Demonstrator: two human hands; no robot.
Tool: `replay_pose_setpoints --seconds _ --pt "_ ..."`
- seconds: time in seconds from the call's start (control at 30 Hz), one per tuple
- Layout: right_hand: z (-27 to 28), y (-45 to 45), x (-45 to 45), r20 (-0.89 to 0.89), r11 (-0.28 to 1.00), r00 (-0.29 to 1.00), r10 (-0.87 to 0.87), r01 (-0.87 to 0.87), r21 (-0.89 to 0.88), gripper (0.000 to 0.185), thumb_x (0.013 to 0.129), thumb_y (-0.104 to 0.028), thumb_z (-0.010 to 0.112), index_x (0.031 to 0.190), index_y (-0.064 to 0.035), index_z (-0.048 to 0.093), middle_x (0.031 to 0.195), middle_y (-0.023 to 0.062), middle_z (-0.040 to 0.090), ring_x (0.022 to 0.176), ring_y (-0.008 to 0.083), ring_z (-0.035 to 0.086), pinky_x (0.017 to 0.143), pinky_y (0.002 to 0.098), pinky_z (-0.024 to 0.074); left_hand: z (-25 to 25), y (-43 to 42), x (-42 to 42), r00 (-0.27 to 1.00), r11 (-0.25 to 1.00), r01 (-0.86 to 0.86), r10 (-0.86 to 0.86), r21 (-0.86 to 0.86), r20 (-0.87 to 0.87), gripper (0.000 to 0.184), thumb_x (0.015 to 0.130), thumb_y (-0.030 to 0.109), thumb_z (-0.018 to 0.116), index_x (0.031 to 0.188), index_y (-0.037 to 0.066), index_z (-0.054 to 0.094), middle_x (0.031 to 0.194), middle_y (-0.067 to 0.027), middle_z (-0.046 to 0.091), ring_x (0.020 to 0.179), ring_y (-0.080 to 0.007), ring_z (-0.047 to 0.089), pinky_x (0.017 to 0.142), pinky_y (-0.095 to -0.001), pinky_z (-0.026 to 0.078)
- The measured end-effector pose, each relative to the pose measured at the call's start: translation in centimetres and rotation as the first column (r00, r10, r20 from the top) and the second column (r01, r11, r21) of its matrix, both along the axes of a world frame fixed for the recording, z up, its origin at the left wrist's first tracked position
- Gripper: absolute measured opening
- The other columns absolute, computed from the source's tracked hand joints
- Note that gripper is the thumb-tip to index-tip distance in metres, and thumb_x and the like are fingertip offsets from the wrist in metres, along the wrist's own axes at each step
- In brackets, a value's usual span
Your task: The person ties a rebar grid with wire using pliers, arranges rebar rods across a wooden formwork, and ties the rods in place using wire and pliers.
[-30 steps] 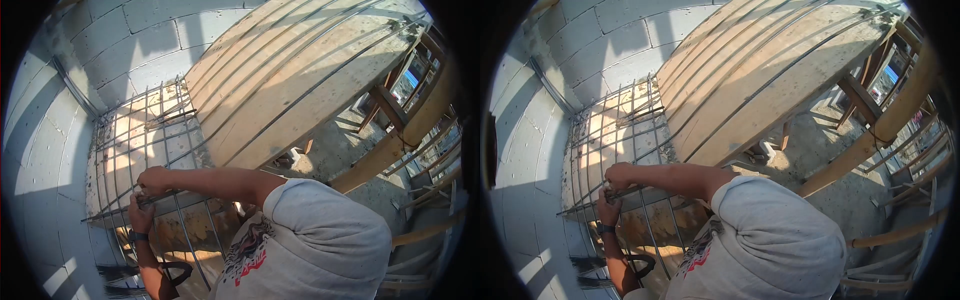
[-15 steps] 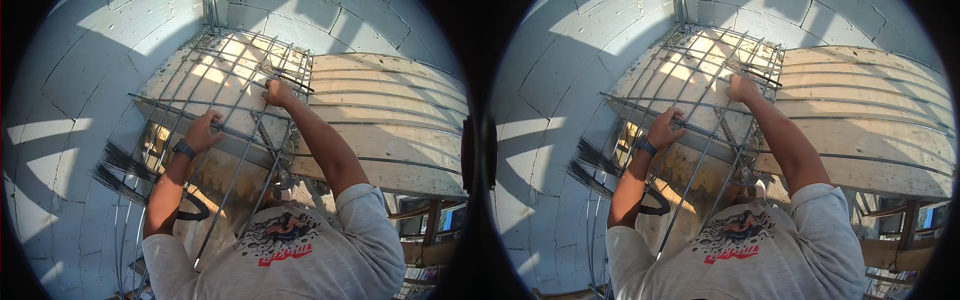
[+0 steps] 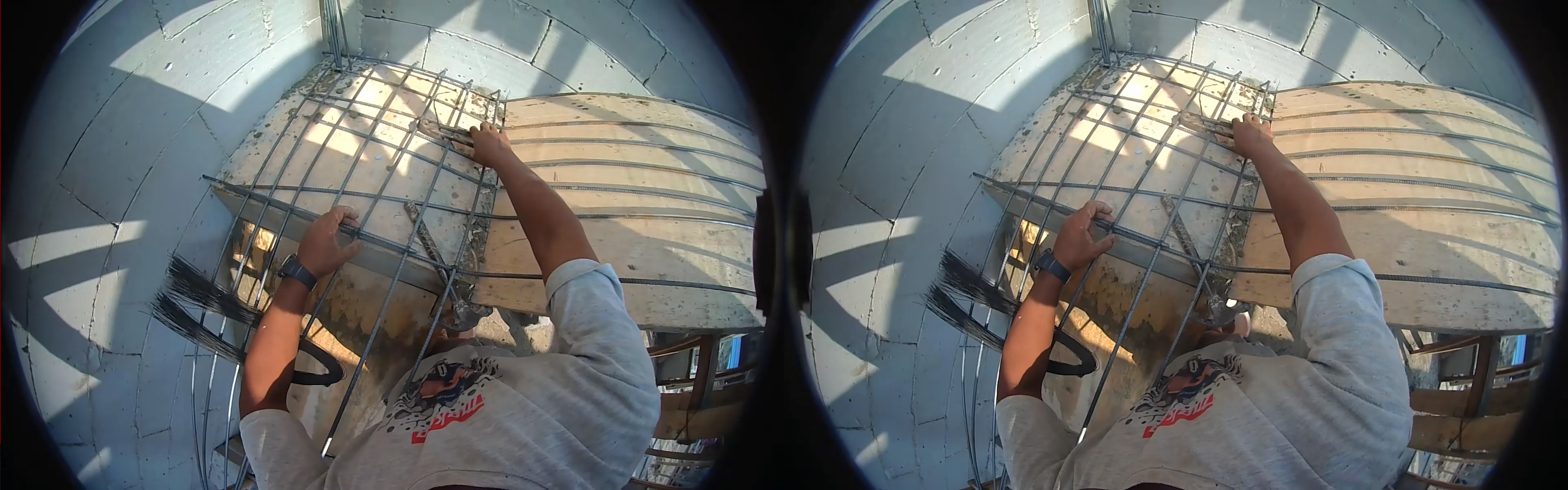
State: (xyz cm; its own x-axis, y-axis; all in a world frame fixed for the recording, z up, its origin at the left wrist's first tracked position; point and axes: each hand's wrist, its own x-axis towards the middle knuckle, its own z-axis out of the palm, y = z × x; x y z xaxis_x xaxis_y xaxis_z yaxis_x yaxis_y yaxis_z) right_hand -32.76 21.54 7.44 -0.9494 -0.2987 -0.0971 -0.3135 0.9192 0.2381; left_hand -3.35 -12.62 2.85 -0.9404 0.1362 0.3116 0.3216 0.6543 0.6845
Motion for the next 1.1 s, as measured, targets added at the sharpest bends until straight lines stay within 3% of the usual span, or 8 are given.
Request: replay_pose_setpoints --seconds 0.17,0.37,0.43,0.5,0.63,0.73,0.9,1.1 --pt "0.7 -0.1 -0.4 -0.089 0.993 0.990 0.112 -0.108 0.050 0.030 0.092 -0.016 0.060 0.119 -0.0060 0.069 0.125 0.0156 0.071 0.114 0.0320 0.070 0.097 0.0464 0.0547 -2.2 -0.3 -0.7 0.982 0.998 -0.005 -0.006 -0.057 -0.188 0.052 0.076 0.014 0.083 0.121 0.008 0.058 0.105 -0.0086 0.073 0.092 -0.0289 0.069 0.082 -0.0398 0.055" --pt "5.6 -0.7 2.1 0.147 0.975 0.972 0.184 -0.162 -0.151 0.050 0.104 -0.046 0.051 0.102 0.0005 0.070 0.094 0.0213 0.075 0.090 0.0369 0.074 0.079 0.0464 0.0565 -0.4 1.2 1.2 0.986 0.934 -0.168 0.164 -0.314 -0.041 0.057 0.077 0.025 0.085 0.124 0.007 0.057 0.128 -0.0124 0.064 0.116 -0.0327 0.063 0.095 -0.0463 0.053" --pt "8.3 -1.7 5.7 0.543 0.889 0.817 0.195 0.087 -0.450 0.040 0.105 -0.040 0.054 0.113 -0.0032 0.069 0.070 0.0073 0.067 0.066 0.0170 0.068 0.059 0.0346 0.0522 0.2 2.4 1.9 0.934 0.841 -0.356 0.333 -0.407 -0.129 0.062 0.076 0.029 0.086 0.125 0.007 0.056 0.141 -0.0154 0.054 0.123 -0.0370 0.058 0.099 -0.0518 0.049" --pt "12.3 -3.4 12.2 0.637 0.868 0.737 0.227 0.143 -0.475 0.047 0.107 -0.041 0.055 0.138 -0.0062 0.056 0.076 0.0051 0.070 0.064 0.0124 0.068 0.050 0.0300 0.0506 1.4 3.5 2.4 0.876 0.746 -0.465 0.465 -0.477 -0.126 0.080 0.074 0.037 0.088 0.138 0.006 0.052 0.158 -0.0239 0.035 0.138 -0.0455 0.044 0.109 -0.0597 0.042" --pt "14.4 -6.2 17.0 0.737 0.962 0.631 0.243 -0.059 -0.267 0.052 0.106 -0.032 0.057 0.152 -0.0100 0.047 0.092 0.0117 0.069 0.083 0.0222 0.072 0.066 0.0350 0.0619 1.0 4.8 2.9 0.715 0.686 -0.609 0.692 -0.398 0.100 0.101 0.075 0.042 0.089 0.155 0.010 0.037 0.163 -0.0337 0.021 0.146 -0.0485 0.038 0.117 -0.0580 0.037" --pt "13.1 -7.9 20.1 0.237 0.729 0.745 0.623 -0.664 0.168 0.053 0.102 -0.021 0.058 0.154 -0.0182 0.048 0.110 0.0192 0.065 0.102 0.0302 0.069 0.085 0.0438 0.0597 0.9 3.7 3.0 0.715 0.792 -0.540 0.610 -0.285 0.342 0.110 0.075 0.043 0.089 0.162 0.015 0.029 0.165 -0.0371 0.015 0.146 -0.0489 0.040 0.117 -0.0564 0.038" --pt "12.6 -11.2 23.0 -0.054 0.571 0.626 0.778 -0.668 0.478 0.070 0.095 -0.012 0.060 0.160 -0.0293 0.040 0.150 0.0217 0.046 0.148 0.0355 0.036 0.117 0.0455 0.0373 0.3 3.4 3.2 0.731 0.810 -0.525 0.586 -0.260 0.350 0.111 0.075 0.042 0.089 0.163 0.018 0.027 0.165 -0.0349 0.016 0.140 -0.0474 0.048 0.109 -0.0517 0.049" --pt "12.5 -12.7 24.1 -0.143 0.474 0.472 0.870 -0.720 0.506 0.051 0.102 -0.016 0.051 0.153 -0.0225 0.048 0.147 0.0168 0.050 0.149 0.0332 0.037 0.124 0.0536 0.0300 -0.2 4.1 3.8 0.761 0.763 -0.592 0.635 -0.258 0.132 0.087 0.079 0.036 0.087 0.150 0.013 0.044 0.158 -0.0263 0.035 0.131 -0.0448 0.055 0.103 -0.0517 0.052"
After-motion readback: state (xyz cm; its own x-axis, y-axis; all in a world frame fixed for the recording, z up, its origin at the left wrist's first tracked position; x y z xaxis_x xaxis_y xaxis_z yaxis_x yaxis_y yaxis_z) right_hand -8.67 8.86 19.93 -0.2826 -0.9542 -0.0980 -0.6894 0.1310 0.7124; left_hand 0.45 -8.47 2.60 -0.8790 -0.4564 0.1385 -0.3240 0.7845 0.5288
